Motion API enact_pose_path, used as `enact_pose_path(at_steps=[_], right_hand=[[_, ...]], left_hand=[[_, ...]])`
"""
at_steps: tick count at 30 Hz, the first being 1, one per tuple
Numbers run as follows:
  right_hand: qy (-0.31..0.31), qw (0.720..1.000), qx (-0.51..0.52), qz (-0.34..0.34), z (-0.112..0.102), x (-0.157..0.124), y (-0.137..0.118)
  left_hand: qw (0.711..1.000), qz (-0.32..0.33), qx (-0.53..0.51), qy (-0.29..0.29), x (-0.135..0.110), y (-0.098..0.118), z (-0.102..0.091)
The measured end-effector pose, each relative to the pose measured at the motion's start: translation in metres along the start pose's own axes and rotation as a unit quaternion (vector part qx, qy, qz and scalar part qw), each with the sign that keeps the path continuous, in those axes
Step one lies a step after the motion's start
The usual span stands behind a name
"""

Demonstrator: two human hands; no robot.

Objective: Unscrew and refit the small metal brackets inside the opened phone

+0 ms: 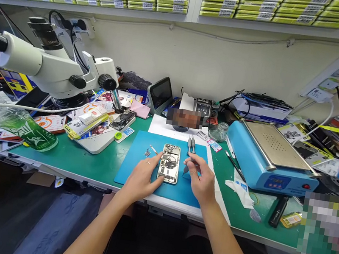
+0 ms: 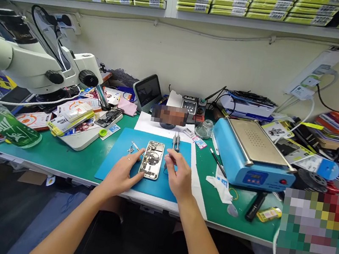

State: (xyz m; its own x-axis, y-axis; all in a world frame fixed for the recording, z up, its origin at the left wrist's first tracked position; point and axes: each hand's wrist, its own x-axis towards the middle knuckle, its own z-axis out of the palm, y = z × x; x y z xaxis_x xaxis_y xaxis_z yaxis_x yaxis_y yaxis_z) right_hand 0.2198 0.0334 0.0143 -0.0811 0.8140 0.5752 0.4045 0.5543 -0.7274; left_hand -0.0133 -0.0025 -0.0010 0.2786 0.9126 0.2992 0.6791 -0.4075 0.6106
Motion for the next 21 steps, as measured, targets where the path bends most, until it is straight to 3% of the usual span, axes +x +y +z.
enact_pose_path(at_steps=[4, 12, 21], right_hand=[[-0.049, 0.998, -0.033, 0.000, -0.002, -0.009, -0.001], [-0.018, 1.000, 0.001, -0.010, 0.004, -0.014, -0.002], [-0.080, 0.995, 0.023, -0.059, 0.007, -0.017, -0.005]], left_hand=[[1.000, -0.001, 0.001, 0.000, 0.000, 0.000, -0.001], [1.000, 0.005, 0.005, -0.005, 0.001, 0.000, -0.002], [0.999, -0.030, 0.029, -0.014, 0.005, 0.002, 0.001]])
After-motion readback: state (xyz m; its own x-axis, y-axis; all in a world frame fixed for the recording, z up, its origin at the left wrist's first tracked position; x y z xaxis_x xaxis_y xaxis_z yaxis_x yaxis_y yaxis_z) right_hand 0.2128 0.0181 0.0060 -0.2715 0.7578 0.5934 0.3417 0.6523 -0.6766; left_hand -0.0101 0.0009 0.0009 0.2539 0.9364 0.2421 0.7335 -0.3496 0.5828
